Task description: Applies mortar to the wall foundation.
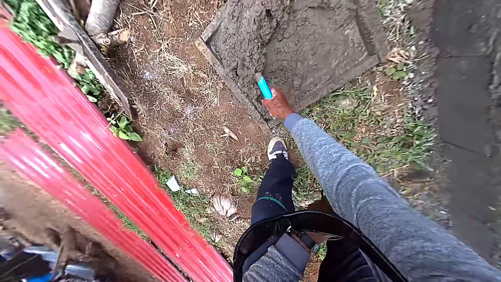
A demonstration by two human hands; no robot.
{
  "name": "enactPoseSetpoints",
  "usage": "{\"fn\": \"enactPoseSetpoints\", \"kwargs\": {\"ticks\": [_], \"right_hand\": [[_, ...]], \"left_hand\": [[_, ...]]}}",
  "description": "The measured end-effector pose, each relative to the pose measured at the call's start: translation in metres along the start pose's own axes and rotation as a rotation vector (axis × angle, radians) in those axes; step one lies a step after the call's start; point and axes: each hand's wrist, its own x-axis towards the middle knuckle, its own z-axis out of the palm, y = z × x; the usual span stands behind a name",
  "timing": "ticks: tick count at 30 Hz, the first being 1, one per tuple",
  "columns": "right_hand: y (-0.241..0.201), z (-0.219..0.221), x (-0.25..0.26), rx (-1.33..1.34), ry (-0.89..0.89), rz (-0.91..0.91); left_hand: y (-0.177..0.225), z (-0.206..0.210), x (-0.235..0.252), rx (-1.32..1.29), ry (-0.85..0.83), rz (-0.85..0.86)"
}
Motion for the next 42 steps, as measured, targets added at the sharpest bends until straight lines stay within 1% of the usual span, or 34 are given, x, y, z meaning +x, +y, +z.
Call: {"fn": "enactPoseSetpoints", "kwargs": {"ticks": [1, 2, 3, 4, 5, 6, 8, 10, 11, 14, 16, 18, 21, 24, 26, 28, 31, 34, 36, 39, 42], "right_hand": [[0.004, -0.005, -0.010, 0.031, -0.006, -0.028], [0.008, -0.011, -0.024, 0.052, -0.011, -0.057], [0.009, -0.020, -0.039, 0.064, -0.012, -0.097], [0.010, -0.030, -0.056, 0.072, -0.013, -0.132], [0.012, -0.040, -0.078, 0.085, -0.017, -0.165], [0.016, -0.050, -0.102, 0.119, -0.010, -0.201], [0.036, -0.078, -0.163, 0.198, 0.031, -0.250], [0.069, -0.115, -0.242, 0.294, 0.073, -0.256], [0.087, -0.135, -0.285, 0.314, 0.090, -0.240], [0.178, -0.186, -0.400, 0.283, 0.126, -0.221], [0.248, -0.214, -0.491, 0.268, 0.167, -0.166], [0.316, -0.235, -0.587, 0.302, 0.218, -0.050], [0.417, -0.243, -0.728, 0.397, 0.359, 0.150], [0.500, -0.252, -0.862, 0.502, 0.474, 0.380], [0.552, -0.260, -0.937, 0.511, 0.553, 0.516], [0.599, -0.275, -0.998, 0.490, 0.640, 0.600], [0.668, -0.308, -1.062, 0.419, 0.768, 0.660], [0.725, -0.353, -1.094, 0.285, 0.839, 0.705], [0.756, -0.386, -1.101, 0.168, 0.871, 0.766], [0.784, -0.432, -1.099, -0.038, 0.829, 0.901], [0.815, -0.458, -1.084, -0.183, 0.810, 0.895]], "left_hand": [[-0.039, 0.028, 0.012, 0.171, 0.158, 0.164], [-0.069, 0.050, 0.025, 0.329, 0.328, 0.326], [-0.031, 0.039, 0.021, 0.415, 0.070, -0.022], [0.002, 0.031, 0.021, 0.446, -0.110, -0.240], [0.012, 0.028, 0.023, 0.479, -0.202, -0.250], [0.010, 0.030, 0.024, 0.509, -0.243, -0.190], [0.001, 0.048, 0.023, 0.536, -0.298, -0.138], [-0.008, 0.075, 0.022, 0.524, -0.391, -0.170], [-0.012, 0.090, 0.024, 0.502, -0.454, -0.216], [-0.024, 0.140, 0.024, 0.536, -0.607, -0.366], [-0.038, 0.174, 0.023, 0.589, -0.625, -0.486], [-0.047, 0.209, 0.015, 0.653, -0.604, -0.565], [-0.052, 0.268, -0.008, 0.758, -0.565, -0.610], [-0.062, 0.322, -0.029, 0.809, -0.557, -0.635], [-0.068, 0.357, -0.042, 0.840, -0.569, -0.627], [-0.073, 0.390, -0.053, 0.892, -0.559, -0.611], [-0.081, 0.437, -0.061, 0.945, -0.546, -0.595], [-0.089, 0.472, -0.064, 0.931, -0.521, -0.571], [-0.093, 0.490, -0.063, 0.890, -0.497, -0.553], [-0.100, 0.503, -0.063, 0.876, -0.458, -0.553], [-0.104, 0.508, -0.063, 0.903, -0.432, -0.553]]}}
